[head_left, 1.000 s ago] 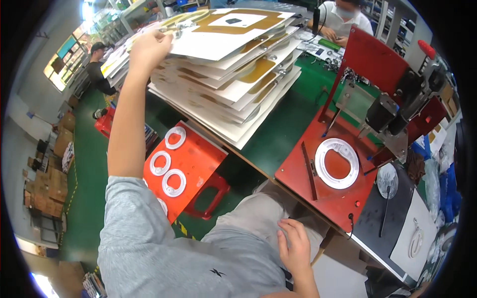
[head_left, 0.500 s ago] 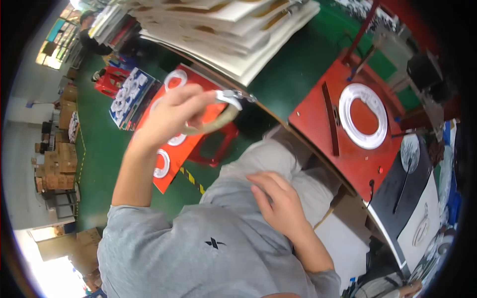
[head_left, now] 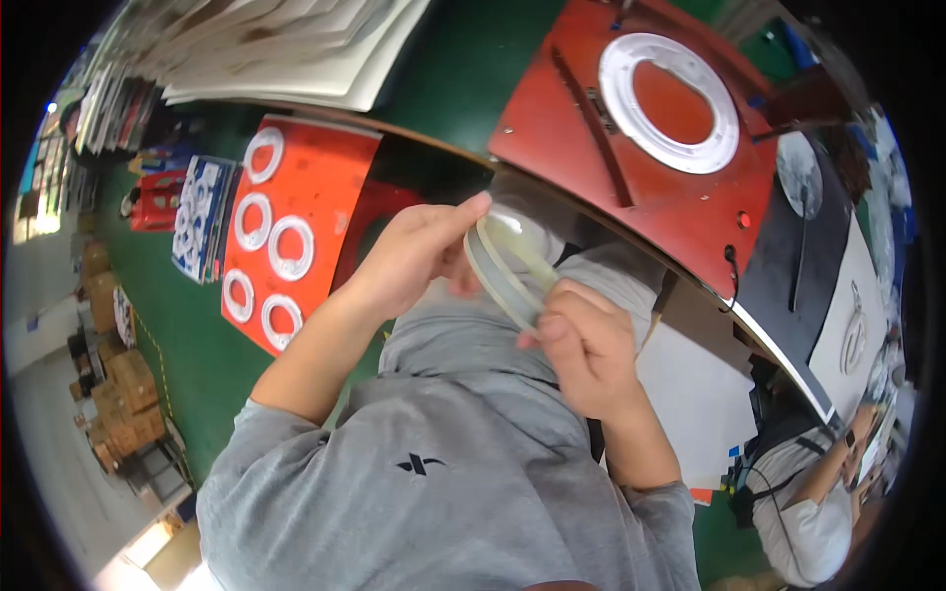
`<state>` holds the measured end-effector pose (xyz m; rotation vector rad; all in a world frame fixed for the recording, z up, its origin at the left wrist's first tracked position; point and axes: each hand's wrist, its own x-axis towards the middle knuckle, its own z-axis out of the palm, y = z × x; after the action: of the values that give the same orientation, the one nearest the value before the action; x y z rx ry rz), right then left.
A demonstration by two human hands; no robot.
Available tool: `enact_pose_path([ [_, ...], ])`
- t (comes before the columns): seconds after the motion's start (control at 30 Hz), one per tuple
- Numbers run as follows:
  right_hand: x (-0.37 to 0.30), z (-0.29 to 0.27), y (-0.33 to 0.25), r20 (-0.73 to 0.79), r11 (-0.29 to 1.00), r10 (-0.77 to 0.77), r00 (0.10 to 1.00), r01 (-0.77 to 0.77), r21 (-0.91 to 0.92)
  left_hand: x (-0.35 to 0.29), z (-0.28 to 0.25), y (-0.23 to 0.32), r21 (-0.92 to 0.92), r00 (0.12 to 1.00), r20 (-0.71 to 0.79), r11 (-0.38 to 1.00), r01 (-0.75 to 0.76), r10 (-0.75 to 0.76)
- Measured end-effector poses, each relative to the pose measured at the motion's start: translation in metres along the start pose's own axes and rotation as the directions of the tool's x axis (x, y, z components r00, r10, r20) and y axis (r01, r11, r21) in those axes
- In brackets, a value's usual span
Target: Apply adhesive to a circular component using a brush and place it into an assembly machine for pressing.
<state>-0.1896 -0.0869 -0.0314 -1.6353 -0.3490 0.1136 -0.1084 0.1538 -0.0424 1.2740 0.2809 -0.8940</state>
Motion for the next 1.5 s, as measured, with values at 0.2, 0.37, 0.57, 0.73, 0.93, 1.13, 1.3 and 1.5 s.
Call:
enact_pose_path([
  [0.2,-0.011,-0.021,-0.012,-0.245,0.854,0.254,0.936,-0.098,0.51,0.011,0.024,0.007,0.448,0.72,0.135,0.606,-0.657,0.681],
  [0.37,0.003,-0.044,-0.014,-0.332,0.652,0.191,0.924,0.133,0.746,0.01,0.042,0.005,0.086,0.67,0.399,0.702,-0.707,0.626],
  [0.57,0.001,-0.061,-0.017,-0.38,0.543,0.196,0.904,0.222,0.81,0.02,0.065,0.009,0.048,0.65,0.387,0.69,-0.722,0.654],
  [0.73,-0.013,-0.071,-0.009,-0.425,0.602,0.14,0.894,0.264,0.754,0.035,0.066,0.013,0.137,0.612,0.397,0.615,-0.776,0.684],
  [0.93,-0.018,-0.079,-0.005,-0.386,0.68,0.067,0.92,0.241,0.692,0.035,0.07,0.02,0.099,0.701,0.418,0.739,-0.667,0.577],
  [1.13,-0.04,-0.18,0.011,-0.822,0.865,-0.208,0.53,-0.292,-0.407,0.046,0.055,0.027,0.245,0.709,0.27,0.665,-0.705,0.652],
  [1.3,-0.071,-0.249,0.059,-0.795,0.426,-0.298,0.528,-0.672,-0.606,0.056,0.05,0.022,0.219,0.73,0.242,0.697,-0.683,0.639],
  [1.5,-0.059,-0.244,0.06,-0.806,0.453,-0.195,0.558,-0.678,-0.579,0.059,0.049,0.024,0.198,0.733,0.266,0.709,-0.677,0.626],
])
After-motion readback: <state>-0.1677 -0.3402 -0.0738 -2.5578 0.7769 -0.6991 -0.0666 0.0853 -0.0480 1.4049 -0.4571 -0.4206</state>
